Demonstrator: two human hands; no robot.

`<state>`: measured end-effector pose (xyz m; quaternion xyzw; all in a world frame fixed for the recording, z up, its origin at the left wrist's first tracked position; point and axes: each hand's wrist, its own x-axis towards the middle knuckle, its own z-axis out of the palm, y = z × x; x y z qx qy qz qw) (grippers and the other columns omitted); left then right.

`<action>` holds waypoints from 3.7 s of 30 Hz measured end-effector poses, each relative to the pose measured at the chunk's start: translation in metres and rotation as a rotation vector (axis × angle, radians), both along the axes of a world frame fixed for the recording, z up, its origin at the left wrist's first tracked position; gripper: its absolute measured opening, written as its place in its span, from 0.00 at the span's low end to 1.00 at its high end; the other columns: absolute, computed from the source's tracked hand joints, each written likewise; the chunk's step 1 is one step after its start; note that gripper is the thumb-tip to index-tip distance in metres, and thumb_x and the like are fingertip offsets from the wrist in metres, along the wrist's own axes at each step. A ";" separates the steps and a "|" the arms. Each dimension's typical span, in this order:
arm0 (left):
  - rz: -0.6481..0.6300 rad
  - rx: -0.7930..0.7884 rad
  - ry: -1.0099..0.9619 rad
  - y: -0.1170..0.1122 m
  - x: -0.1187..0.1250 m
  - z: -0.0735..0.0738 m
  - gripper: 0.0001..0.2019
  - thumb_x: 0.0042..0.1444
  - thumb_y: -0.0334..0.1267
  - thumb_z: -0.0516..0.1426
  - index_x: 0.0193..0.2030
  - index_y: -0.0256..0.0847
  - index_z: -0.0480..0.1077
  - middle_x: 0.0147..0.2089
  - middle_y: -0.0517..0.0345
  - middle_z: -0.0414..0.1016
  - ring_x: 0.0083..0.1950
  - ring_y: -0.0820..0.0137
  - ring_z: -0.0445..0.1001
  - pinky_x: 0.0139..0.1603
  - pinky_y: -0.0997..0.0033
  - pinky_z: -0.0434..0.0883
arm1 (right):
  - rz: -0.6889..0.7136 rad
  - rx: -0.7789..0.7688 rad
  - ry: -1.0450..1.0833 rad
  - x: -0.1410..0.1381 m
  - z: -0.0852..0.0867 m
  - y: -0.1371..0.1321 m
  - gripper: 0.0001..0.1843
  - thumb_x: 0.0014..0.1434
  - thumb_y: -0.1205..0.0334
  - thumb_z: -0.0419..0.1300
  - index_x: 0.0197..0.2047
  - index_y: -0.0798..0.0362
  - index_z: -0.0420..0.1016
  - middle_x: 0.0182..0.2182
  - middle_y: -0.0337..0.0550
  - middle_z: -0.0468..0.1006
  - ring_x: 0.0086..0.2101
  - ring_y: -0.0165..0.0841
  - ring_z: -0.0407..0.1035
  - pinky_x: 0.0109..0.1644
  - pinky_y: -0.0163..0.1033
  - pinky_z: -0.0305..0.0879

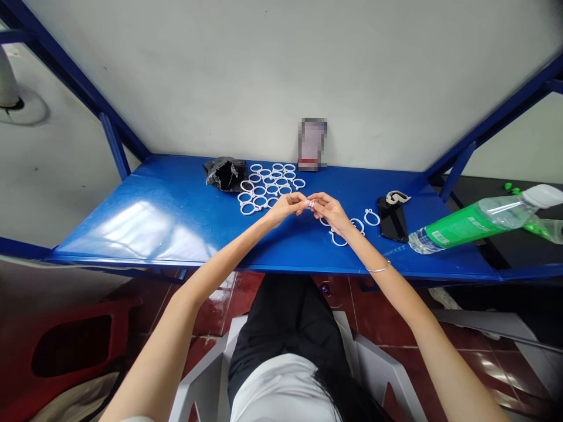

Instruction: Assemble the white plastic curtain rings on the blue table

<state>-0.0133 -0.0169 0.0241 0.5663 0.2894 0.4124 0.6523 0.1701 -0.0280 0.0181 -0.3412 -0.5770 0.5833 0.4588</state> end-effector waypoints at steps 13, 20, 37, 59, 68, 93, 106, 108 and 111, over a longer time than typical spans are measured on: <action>-0.053 -0.010 0.041 0.000 -0.003 0.000 0.23 0.45 0.54 0.69 0.31 0.34 0.70 0.28 0.57 0.74 0.28 0.77 0.66 0.33 0.74 0.61 | 0.046 0.120 -0.114 0.000 0.000 -0.003 0.22 0.55 0.43 0.66 0.45 0.50 0.80 0.29 0.39 0.79 0.27 0.27 0.66 0.27 0.33 0.60; 0.039 -0.005 0.048 0.002 -0.002 -0.003 0.25 0.42 0.53 0.70 0.35 0.35 0.69 0.29 0.61 0.71 0.29 0.78 0.67 0.33 0.75 0.64 | 0.025 0.137 -0.137 0.000 0.004 -0.005 0.24 0.54 0.41 0.65 0.45 0.50 0.78 0.23 0.35 0.75 0.19 0.24 0.58 0.23 0.33 0.55; 0.335 0.685 0.360 -0.012 0.006 -0.002 0.18 0.62 0.53 0.55 0.38 0.39 0.73 0.44 0.49 0.75 0.37 0.71 0.71 0.34 0.73 0.68 | -0.250 0.328 -0.297 0.000 -0.001 -0.007 0.19 0.59 0.43 0.62 0.42 0.50 0.77 0.28 0.41 0.80 0.29 0.33 0.75 0.32 0.37 0.66; 0.355 0.892 0.467 -0.005 0.001 -0.010 0.10 0.65 0.44 0.54 0.41 0.42 0.74 0.43 0.51 0.72 0.37 0.71 0.71 0.37 0.71 0.68 | -0.289 0.324 -0.272 0.001 -0.001 -0.006 0.17 0.55 0.44 0.66 0.37 0.50 0.77 0.23 0.37 0.76 0.23 0.30 0.70 0.32 0.38 0.67; 0.361 0.863 0.401 -0.005 0.001 -0.009 0.11 0.64 0.45 0.55 0.41 0.42 0.74 0.42 0.52 0.73 0.34 0.73 0.70 0.33 0.73 0.68 | -0.257 0.283 -0.205 0.001 -0.005 -0.005 0.18 0.56 0.45 0.66 0.39 0.52 0.78 0.27 0.39 0.79 0.25 0.31 0.73 0.33 0.38 0.69; 0.439 1.051 0.381 -0.007 0.001 -0.007 0.09 0.66 0.41 0.55 0.41 0.38 0.72 0.40 0.54 0.72 0.32 0.77 0.69 0.29 0.78 0.69 | -0.333 0.600 -0.323 -0.001 0.002 -0.008 0.14 0.61 0.48 0.63 0.36 0.50 0.77 0.34 0.40 0.79 0.26 0.29 0.72 0.31 0.36 0.69; 0.397 1.036 0.323 -0.005 0.001 -0.005 0.10 0.64 0.42 0.58 0.38 0.37 0.74 0.36 0.54 0.73 0.32 0.76 0.70 0.27 0.79 0.69 | -0.284 0.502 -0.281 -0.001 0.005 -0.008 0.16 0.60 0.45 0.63 0.34 0.51 0.77 0.31 0.40 0.78 0.25 0.29 0.70 0.32 0.37 0.70; 0.396 1.037 0.320 -0.005 0.001 -0.006 0.10 0.64 0.42 0.58 0.38 0.37 0.74 0.36 0.54 0.74 0.32 0.76 0.70 0.27 0.79 0.69 | -0.280 0.504 -0.274 -0.001 0.005 -0.008 0.15 0.60 0.46 0.63 0.34 0.51 0.77 0.32 0.40 0.78 0.25 0.29 0.70 0.32 0.37 0.69; 0.402 1.044 0.317 -0.006 0.001 -0.006 0.10 0.63 0.42 0.59 0.37 0.37 0.74 0.35 0.54 0.74 0.31 0.76 0.70 0.27 0.79 0.69 | -0.270 0.510 -0.261 -0.001 0.005 -0.007 0.13 0.60 0.49 0.63 0.34 0.50 0.77 0.32 0.40 0.78 0.25 0.29 0.70 0.32 0.38 0.69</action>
